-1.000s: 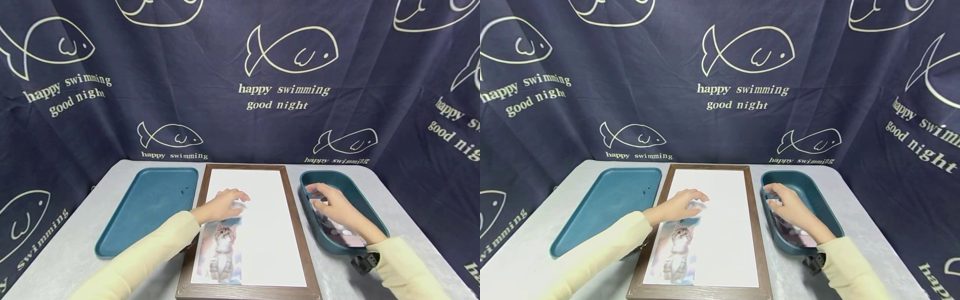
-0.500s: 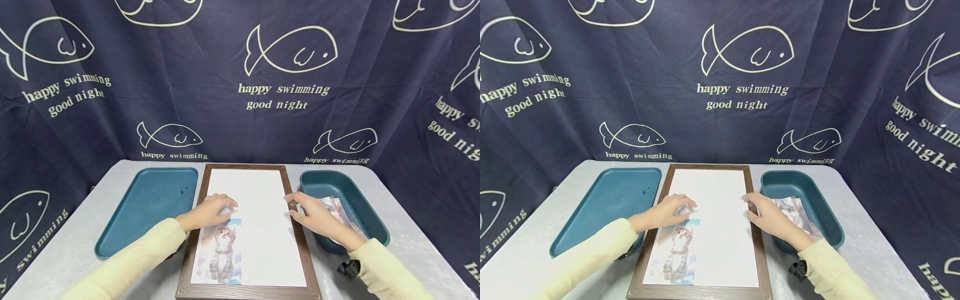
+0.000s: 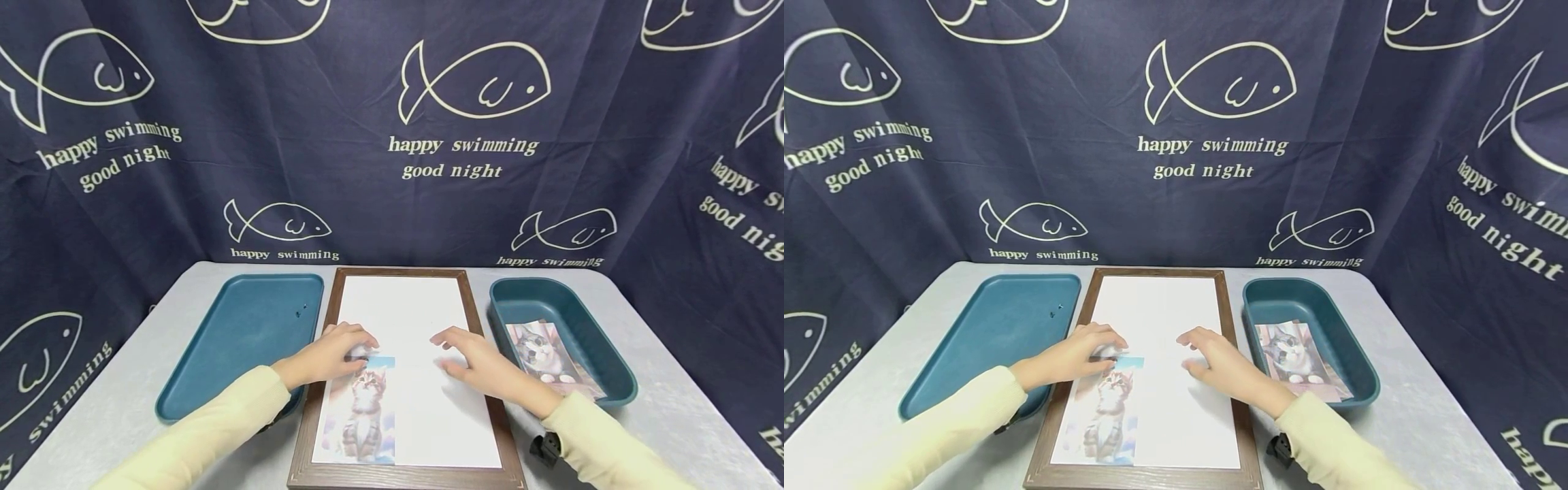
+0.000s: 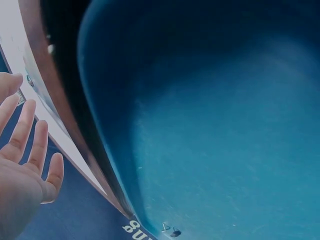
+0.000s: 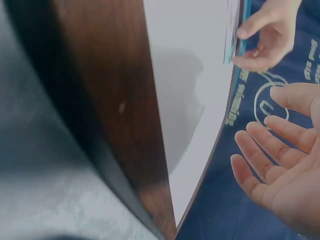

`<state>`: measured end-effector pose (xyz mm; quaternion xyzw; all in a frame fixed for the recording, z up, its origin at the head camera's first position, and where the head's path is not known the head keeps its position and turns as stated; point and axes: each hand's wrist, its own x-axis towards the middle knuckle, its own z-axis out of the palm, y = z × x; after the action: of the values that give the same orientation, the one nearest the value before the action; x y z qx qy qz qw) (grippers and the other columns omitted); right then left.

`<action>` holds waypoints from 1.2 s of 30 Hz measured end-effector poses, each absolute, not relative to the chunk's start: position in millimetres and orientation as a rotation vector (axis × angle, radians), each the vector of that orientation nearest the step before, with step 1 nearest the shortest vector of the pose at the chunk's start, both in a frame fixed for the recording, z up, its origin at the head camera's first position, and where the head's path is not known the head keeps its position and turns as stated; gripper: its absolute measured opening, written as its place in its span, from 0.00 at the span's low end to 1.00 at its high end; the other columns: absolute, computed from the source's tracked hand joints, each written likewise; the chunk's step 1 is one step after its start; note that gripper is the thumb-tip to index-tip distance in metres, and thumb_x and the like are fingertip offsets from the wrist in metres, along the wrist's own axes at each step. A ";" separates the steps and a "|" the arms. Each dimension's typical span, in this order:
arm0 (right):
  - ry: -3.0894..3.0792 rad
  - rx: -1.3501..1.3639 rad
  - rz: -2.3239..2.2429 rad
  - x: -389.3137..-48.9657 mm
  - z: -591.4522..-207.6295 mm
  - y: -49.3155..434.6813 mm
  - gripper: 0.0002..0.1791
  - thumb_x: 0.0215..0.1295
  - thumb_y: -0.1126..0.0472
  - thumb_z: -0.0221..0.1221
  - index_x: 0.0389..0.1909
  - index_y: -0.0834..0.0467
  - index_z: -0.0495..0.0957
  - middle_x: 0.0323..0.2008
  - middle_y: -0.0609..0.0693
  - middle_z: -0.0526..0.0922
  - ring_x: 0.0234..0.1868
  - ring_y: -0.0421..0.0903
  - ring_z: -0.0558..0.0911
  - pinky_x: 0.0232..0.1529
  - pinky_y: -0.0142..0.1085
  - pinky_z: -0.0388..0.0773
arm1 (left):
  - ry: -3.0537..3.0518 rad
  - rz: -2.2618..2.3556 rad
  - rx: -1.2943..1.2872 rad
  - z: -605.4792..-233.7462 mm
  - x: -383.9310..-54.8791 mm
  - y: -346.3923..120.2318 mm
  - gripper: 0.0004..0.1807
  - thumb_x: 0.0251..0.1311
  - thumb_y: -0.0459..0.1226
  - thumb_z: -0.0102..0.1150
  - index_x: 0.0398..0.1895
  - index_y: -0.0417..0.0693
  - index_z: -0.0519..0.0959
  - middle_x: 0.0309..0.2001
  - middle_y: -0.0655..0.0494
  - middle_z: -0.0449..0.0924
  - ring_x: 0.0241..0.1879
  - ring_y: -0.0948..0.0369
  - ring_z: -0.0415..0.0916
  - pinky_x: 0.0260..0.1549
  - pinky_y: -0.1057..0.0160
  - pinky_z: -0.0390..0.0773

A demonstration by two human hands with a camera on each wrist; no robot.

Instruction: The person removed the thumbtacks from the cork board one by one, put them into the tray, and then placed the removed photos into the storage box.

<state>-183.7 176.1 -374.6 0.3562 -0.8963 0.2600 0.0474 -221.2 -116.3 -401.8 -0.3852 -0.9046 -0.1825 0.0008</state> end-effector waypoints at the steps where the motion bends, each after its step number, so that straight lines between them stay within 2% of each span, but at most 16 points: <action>1: -2.739 1.101 0.798 -182.7 -374.7 173.3 0.17 0.60 0.64 0.57 0.50 0.61 0.72 0.47 0.54 0.78 0.46 0.50 0.78 0.45 0.40 0.75 | -2.840 -0.568 -1.211 -401.7 -220.6 -117.2 0.16 0.55 0.40 0.60 0.48 0.54 0.76 0.45 0.61 0.77 0.46 0.60 0.71 0.43 0.56 0.63; 14: -2.789 1.232 0.795 -172.3 -379.3 145.4 0.17 0.59 0.62 0.58 0.49 0.61 0.72 0.47 0.52 0.77 0.46 0.47 0.77 0.47 0.38 0.74 | -2.826 -0.609 -1.240 -404.5 -218.8 -126.0 0.13 0.54 0.38 0.60 0.44 0.54 0.78 0.42 0.63 0.78 0.44 0.62 0.70 0.43 0.57 0.63; 19: -2.805 1.272 0.779 -170.1 -380.8 137.4 0.18 0.59 0.60 0.58 0.50 0.60 0.72 0.47 0.51 0.77 0.46 0.46 0.77 0.47 0.37 0.74 | -2.817 -0.618 -1.253 -404.9 -218.6 -126.1 0.13 0.54 0.39 0.60 0.44 0.55 0.78 0.42 0.65 0.77 0.43 0.63 0.70 0.43 0.59 0.63; 36: -2.818 1.381 0.663 -164.8 -386.7 117.5 0.18 0.58 0.57 0.60 0.49 0.57 0.73 0.47 0.47 0.77 0.48 0.43 0.76 0.50 0.34 0.73 | -2.793 -0.596 -1.277 -405.5 -219.3 -121.9 0.12 0.54 0.37 0.60 0.43 0.57 0.78 0.41 0.66 0.77 0.44 0.64 0.70 0.44 0.59 0.64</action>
<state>-164.8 117.5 -386.7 0.4305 -0.8781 0.2065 -0.0328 -219.3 -121.9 -405.5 -0.4083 -0.8927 -0.1906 0.0065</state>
